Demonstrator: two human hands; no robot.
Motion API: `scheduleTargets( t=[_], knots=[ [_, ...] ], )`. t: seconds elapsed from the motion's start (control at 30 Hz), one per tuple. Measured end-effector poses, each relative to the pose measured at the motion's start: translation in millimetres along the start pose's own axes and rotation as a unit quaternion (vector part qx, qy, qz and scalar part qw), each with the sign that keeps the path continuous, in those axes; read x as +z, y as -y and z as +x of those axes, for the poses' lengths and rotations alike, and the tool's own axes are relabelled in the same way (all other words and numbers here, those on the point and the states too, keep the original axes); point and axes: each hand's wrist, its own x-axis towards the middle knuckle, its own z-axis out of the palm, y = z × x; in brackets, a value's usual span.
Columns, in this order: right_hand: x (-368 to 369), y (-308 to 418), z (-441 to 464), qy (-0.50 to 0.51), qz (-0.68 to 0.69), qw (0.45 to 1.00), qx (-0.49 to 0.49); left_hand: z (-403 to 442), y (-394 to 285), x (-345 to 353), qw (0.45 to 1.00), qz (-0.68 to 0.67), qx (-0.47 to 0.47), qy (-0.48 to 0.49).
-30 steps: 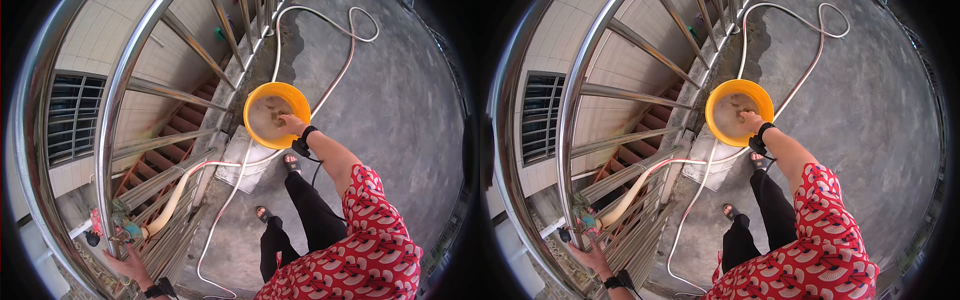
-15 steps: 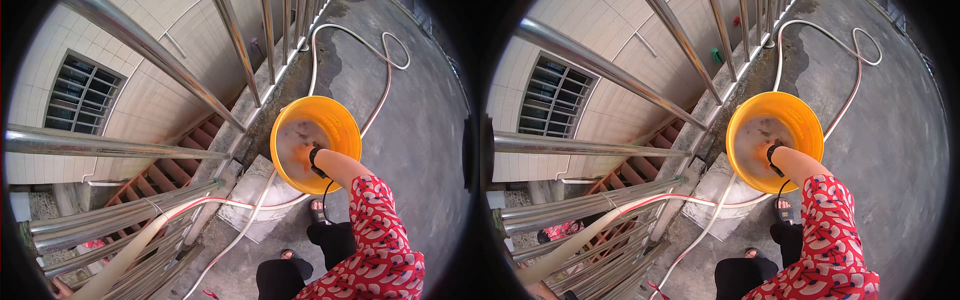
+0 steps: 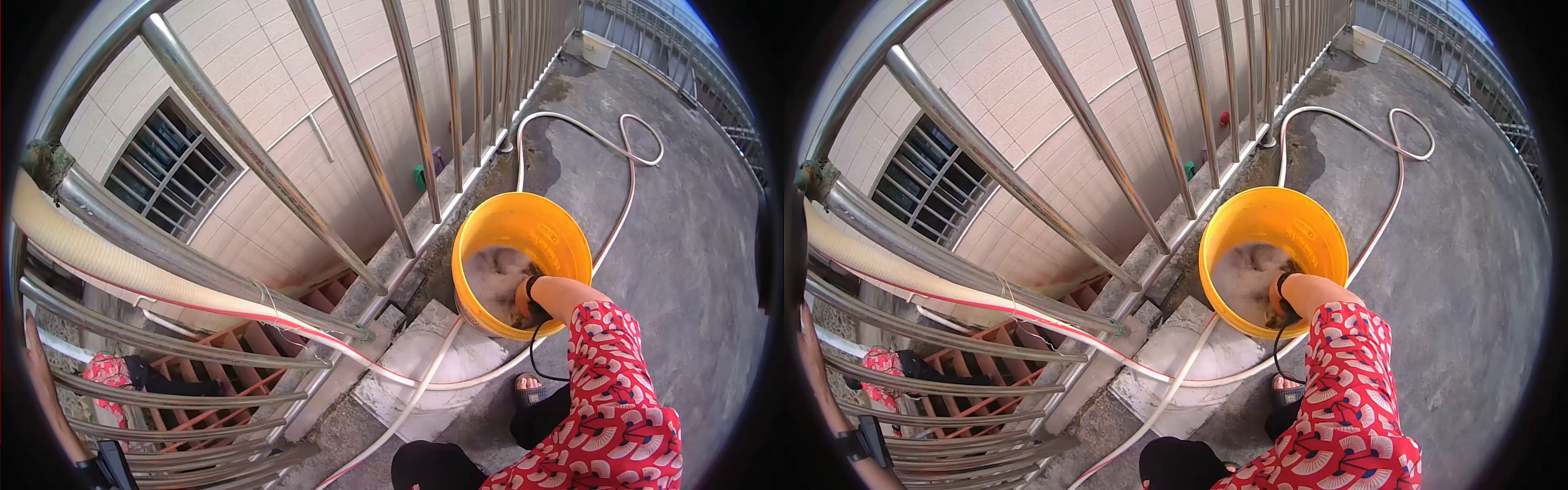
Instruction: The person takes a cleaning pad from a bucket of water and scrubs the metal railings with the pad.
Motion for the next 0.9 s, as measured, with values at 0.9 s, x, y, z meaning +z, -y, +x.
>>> scheduleTargets(
  t=[0.9],
  knots=[
    [43, 64, -95, -0.339, 0.572, 0.663, -0.342, -19, -38, 8, 0.981, 0.157, 0.003, -0.11]
  ],
)
